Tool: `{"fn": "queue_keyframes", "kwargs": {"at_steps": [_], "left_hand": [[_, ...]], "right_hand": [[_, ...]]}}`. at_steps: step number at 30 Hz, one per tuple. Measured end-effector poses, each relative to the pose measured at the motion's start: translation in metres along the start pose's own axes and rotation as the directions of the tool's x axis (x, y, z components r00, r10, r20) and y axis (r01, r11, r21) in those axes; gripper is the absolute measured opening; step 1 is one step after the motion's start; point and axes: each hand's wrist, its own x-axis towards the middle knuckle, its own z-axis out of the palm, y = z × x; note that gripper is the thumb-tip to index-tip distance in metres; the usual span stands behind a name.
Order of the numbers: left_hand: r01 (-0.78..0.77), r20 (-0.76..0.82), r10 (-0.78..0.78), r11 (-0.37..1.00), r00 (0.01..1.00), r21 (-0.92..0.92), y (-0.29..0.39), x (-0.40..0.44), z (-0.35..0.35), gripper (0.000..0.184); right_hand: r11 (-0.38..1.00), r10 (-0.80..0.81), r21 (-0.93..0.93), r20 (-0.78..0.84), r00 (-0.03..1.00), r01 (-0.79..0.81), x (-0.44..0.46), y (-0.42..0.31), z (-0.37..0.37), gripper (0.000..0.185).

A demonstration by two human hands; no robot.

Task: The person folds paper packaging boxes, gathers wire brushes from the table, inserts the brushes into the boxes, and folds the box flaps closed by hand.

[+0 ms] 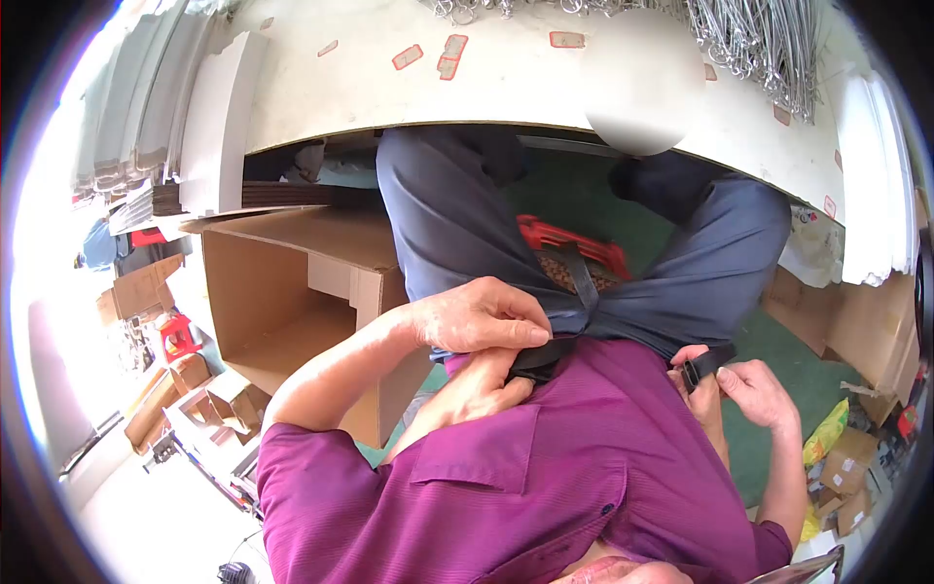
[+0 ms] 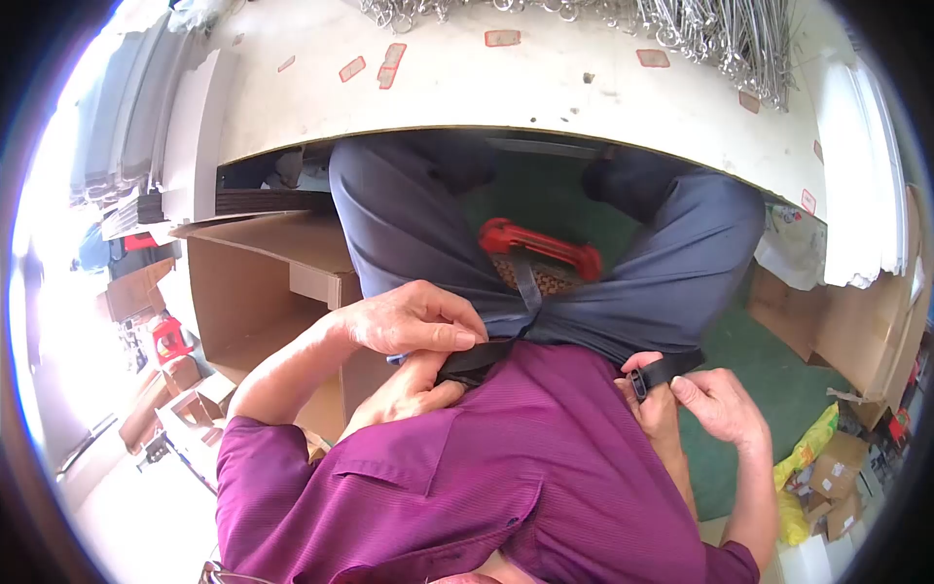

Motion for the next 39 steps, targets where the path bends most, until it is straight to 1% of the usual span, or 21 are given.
{"fn": "queue_keyframes", "kwargs": {"at_steps": [1,2,4,6,8,10,11,13,14,15,17,18,19,21,22,24,25,27,29,33,39], "left_hand": [[0.000,-0.006,0.000,1.000,1.000,-0.007,0.005,-0.002,0.002,0.042],[0.033,-0.033,-0.033,0.999,0.999,-0.005,0.012,-0.006,0.004,0.040],[0.069,-0.063,-0.069,0.998,0.996,-0.003,0.017,-0.011,0.007,0.039],[0.014,-0.069,-0.003,0.986,0.998,0.166,0.017,-0.011,0.010,0.037],[0.045,-0.048,-0.036,0.981,0.998,0.188,0.017,-0.012,0.007,0.038],[0.035,-0.046,-0.021,0.945,0.999,0.326,0.017,-0.011,0.008,0.034],[0.031,-0.039,-0.019,0.945,0.999,0.326,0.012,-0.009,0.008,0.034],[-0.012,0.108,-0.030,0.931,0.994,0.365,-0.001,-0.006,0.005,0.024],[0.120,0.113,-0.146,0.970,0.983,0.209,-0.002,-0.011,0.010,0.017],[0.123,0.105,-0.147,0.971,0.984,0.205,-0.001,-0.017,0.017,0.017],[0.320,-0.123,-0.381,0.882,0.916,-0.347,0.002,-0.030,0.025,0.016],[0.222,-0.162,-0.337,0.845,0.928,-0.486,-0.015,-0.036,0.021,0.017],[0.146,-0.210,-0.274,0.865,0.939,-0.479,-0.030,-0.041,0.016,0.019],[0.230,-0.177,-0.284,0.934,0.942,-0.272,-0.022,-0.050,0.001,0.021],[0.229,-0.183,-0.284,0.935,0.941,-0.270,-0.025,-0.052,-0.004,0.021],[0.243,-0.249,-0.233,0.970,0.940,0.008,-0.028,-0.049,-0.015,0.024],[0.240,-0.248,-0.229,0.971,0.941,0.014,-0.026,-0.049,-0.020,0.024],[0.238,-0.218,-0.277,0.953,0.936,-0.189,-0.011,-0.048,-0.026,0.026],[0.252,-0.219,-0.284,0.954,0.933,-0.161,-0.001,-0.042,-0.031,0.026],[0.183,-0.216,-0.204,0.977,0.955,-0.113,0.008,-0.036,-0.030,0.030],[0.114,-0.323,-0.154,0.984,0.934,-0.139,0.016,-0.030,-0.033,0.032]], "right_hand": [[1.000,-0.001,-0.006,0.007,1.000,0.001,0.002,0.000,0.007,0.069],[0.977,-0.150,0.145,-0.076,0.986,0.160,0.004,-0.007,0.019,0.066],[0.898,-0.257,0.340,-0.107,0.960,0.279,0.007,-0.019,0.023,0.058],[0.896,-0.257,0.350,-0.095,0.962,0.274,0.012,-0.038,0.029,0.061],[0.891,-0.255,0.366,-0.086,0.963,0.268,0.019,-0.043,0.026,0.065],[0.925,-0.364,0.092,-0.072,0.929,0.369,0.024,-0.037,0.021,0.041],[0.927,-0.358,0.094,-0.076,0.931,0.364,0.023,-0.041,0.026,0.041],[0.830,-0.238,0.473,-0.178,0.955,0.295,0.025,-0.056,0.038,0.030],[0.855,-0.171,0.470,-0.141,0.975,0.217,0.024,-0.051,0.038,0.029],[0.856,-0.176,0.468,-0.134,0.975,0.218,0.023,-0.050,0.037,0.029],[0.903,-0.176,0.383,-0.083,0.981,0.195,0.022,-0.048,0.037,0.035],[0.873,-0.186,0.450,-0.048,0.981,0.187,0.026,-0.032,0.040,0.033],[0.876,-0.187,0.445,-0.036,0.982,0.183,0.026,-0.028,0.038,0.033],[0.825,-0.004,0.559,0.150,0.989,-0.082,0.027,-0.028,0.033,0.032],[0.829,-0.033,0.553,0.194,0.980,-0.081,0.032,-0.018,0.029,0.030],[0.829,0.019,0.551,0.147,0.989,-0.098,0.036,-0.025,0.021,0.031],[0.826,0.080,0.550,0.105,0.991,-0.125,0.039,-0.027,0.016,0.032],[0.857,0.054,0.509,0.073,0.996,-0.084,0.044,-0.026,0.006,0.031],[0.867,0.028,0.496,0.059,0.998,-0.053,0.048,-0.037,-0.003,0.029],[0.918,-0.096,0.372,-0.135,0.986,0.140,0.056,-0.054,-0.013,0.026],[0.937,-0.150,0.272,-0.247,0.957,0.217,0.053,-0.064,-0.034,0.026]]}}
